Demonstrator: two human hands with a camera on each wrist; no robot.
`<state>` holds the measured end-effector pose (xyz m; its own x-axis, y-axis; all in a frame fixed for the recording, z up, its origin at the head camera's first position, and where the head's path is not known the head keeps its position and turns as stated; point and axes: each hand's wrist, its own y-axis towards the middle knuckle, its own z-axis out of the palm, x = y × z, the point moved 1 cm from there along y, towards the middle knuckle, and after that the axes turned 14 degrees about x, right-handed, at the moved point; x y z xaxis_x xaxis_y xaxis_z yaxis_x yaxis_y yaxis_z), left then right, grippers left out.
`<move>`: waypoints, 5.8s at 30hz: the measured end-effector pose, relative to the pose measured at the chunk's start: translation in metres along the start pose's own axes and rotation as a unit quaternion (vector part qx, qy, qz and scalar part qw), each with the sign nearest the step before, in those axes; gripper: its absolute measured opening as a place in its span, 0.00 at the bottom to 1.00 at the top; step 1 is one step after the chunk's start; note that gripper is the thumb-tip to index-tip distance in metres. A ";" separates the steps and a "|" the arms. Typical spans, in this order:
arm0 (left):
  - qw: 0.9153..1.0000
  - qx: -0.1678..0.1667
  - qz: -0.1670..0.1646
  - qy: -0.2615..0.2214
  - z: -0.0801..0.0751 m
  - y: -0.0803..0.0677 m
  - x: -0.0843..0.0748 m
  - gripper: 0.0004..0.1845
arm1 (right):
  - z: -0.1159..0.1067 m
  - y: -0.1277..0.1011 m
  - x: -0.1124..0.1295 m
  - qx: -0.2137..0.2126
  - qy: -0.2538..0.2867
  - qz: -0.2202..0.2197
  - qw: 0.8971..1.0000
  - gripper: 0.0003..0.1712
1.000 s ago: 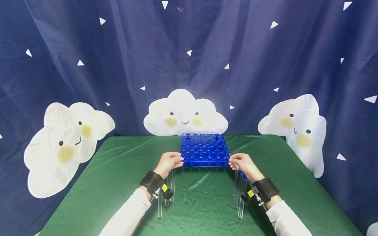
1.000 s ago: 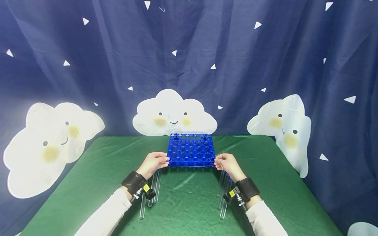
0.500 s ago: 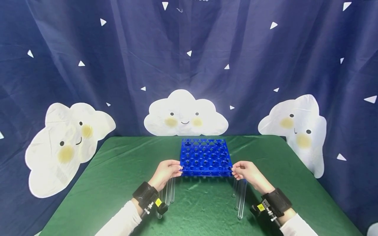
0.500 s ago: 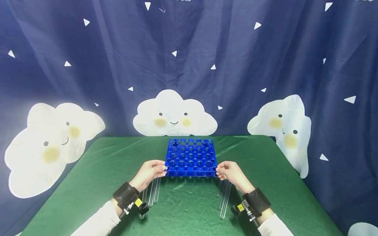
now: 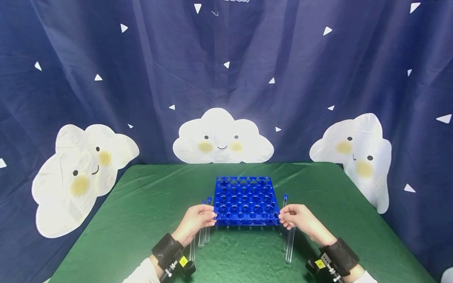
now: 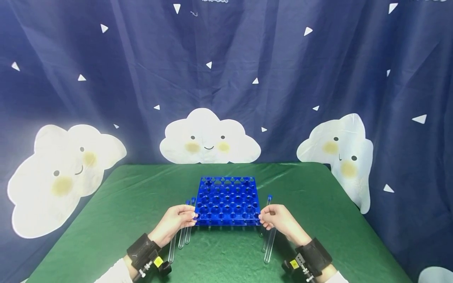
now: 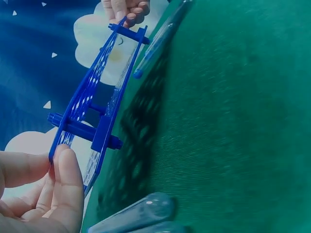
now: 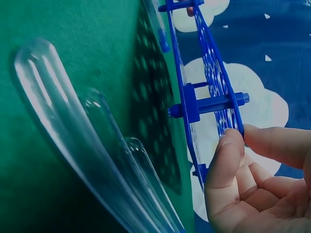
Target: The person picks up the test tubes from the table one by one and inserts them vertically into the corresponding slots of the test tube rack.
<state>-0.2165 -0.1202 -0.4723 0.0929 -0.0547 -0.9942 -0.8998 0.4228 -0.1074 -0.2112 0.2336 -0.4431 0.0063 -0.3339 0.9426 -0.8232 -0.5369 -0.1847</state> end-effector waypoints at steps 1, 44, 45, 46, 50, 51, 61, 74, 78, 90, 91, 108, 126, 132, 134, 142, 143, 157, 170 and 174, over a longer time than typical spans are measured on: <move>1.000 0.000 0.000 -0.001 0.001 -0.002 0.001 0.20 | 0.001 -0.001 -0.001 0.003 0.003 -0.001 1.000 0.14; 0.998 0.060 -0.028 0.002 -0.002 -0.026 0.013 0.23 | 0.020 -0.016 -0.035 0.045 0.054 -0.010 0.997 0.16; 0.997 0.068 -0.032 0.010 -0.004 -0.026 0.010 0.23 | 0.020 -0.016 -0.035 0.045 0.055 -0.009 0.997 0.16; 0.996 0.077 -0.035 0.019 -0.007 -0.026 0.007 0.23 | 0.020 -0.016 -0.035 0.046 0.054 -0.012 0.997 0.16; 0.994 0.094 -0.043 0.039 -0.021 -0.024 -0.008 0.24 | 0.018 -0.017 -0.035 0.047 0.054 -0.012 0.997 0.15; 0.994 0.091 -0.042 0.044 -0.025 -0.024 -0.012 0.24 | 0.018 -0.017 -0.034 0.048 0.054 -0.012 0.997 0.14; 0.964 -0.088 -0.095 0.232 -0.054 -0.020 -0.025 0.13 | 0.016 -0.018 -0.033 0.051 0.059 -0.007 0.997 0.13; 0.897 -0.096 -0.162 0.401 -0.051 -0.016 -0.005 0.18 | 0.017 -0.019 -0.034 0.058 0.062 -0.007 0.996 0.17; 0.894 -0.091 -0.162 0.407 -0.051 -0.013 -0.001 0.20 | 0.016 -0.019 -0.033 0.059 0.061 -0.010 0.996 0.18; 0.908 -0.081 -0.150 0.383 -0.050 -0.006 0.011 0.16 | 0.016 -0.019 -0.035 0.064 0.063 -0.012 0.996 0.16; 0.909 -0.082 -0.149 0.381 -0.051 -0.006 0.012 0.15 | 0.016 -0.019 -0.035 0.064 0.062 -0.012 0.996 0.16; 0.943 -0.151 -0.091 0.282 -0.048 -0.008 -0.008 0.07 | 0.017 -0.020 -0.033 0.062 0.061 -0.013 0.996 0.16; 0.929 -0.212 0.013 0.304 -0.042 -0.011 -0.041 0.08 | 0.020 -0.019 -0.036 0.060 0.068 -0.013 0.996 0.18; 0.921 -0.229 0.052 0.312 -0.037 -0.009 -0.058 0.09 | 0.018 -0.019 -0.036 0.059 0.069 -0.015 0.996 0.19; 0.918 -0.236 0.065 0.313 -0.035 -0.009 -0.063 0.09 | 0.018 -0.020 -0.036 0.058 0.069 -0.015 0.996 0.19; 0.917 -0.247 0.118 0.290 -0.020 -0.002 -0.078 0.10 | 0.018 -0.020 -0.036 0.059 0.073 -0.015 0.995 0.20; 0.917 -0.246 0.126 0.288 -0.018 -0.001 -0.079 0.10 | 0.018 -0.020 -0.036 0.059 0.073 -0.015 0.995 0.20; 0.924 -0.226 0.203 0.231 0.001 0.018 -0.076 0.10 | 0.019 -0.020 -0.034 0.061 0.075 -0.018 0.995 0.19; 0.932 -0.198 0.189 0.236 0.008 0.027 -0.064 0.10 | 0.018 -0.020 -0.035 0.063 0.068 -0.018 0.996 0.17; 0.931 -0.195 0.179 0.252 0.009 0.029 -0.059 0.11 | 0.018 -0.020 -0.035 0.062 0.069 -0.017 0.996 0.17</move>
<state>-0.2441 -0.0966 -0.4166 -0.3656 -0.4331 -0.8239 -0.9303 0.1403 0.3390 -0.1851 0.2417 -0.4775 -0.0520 -0.2080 0.9767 -0.7473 -0.6407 -0.1762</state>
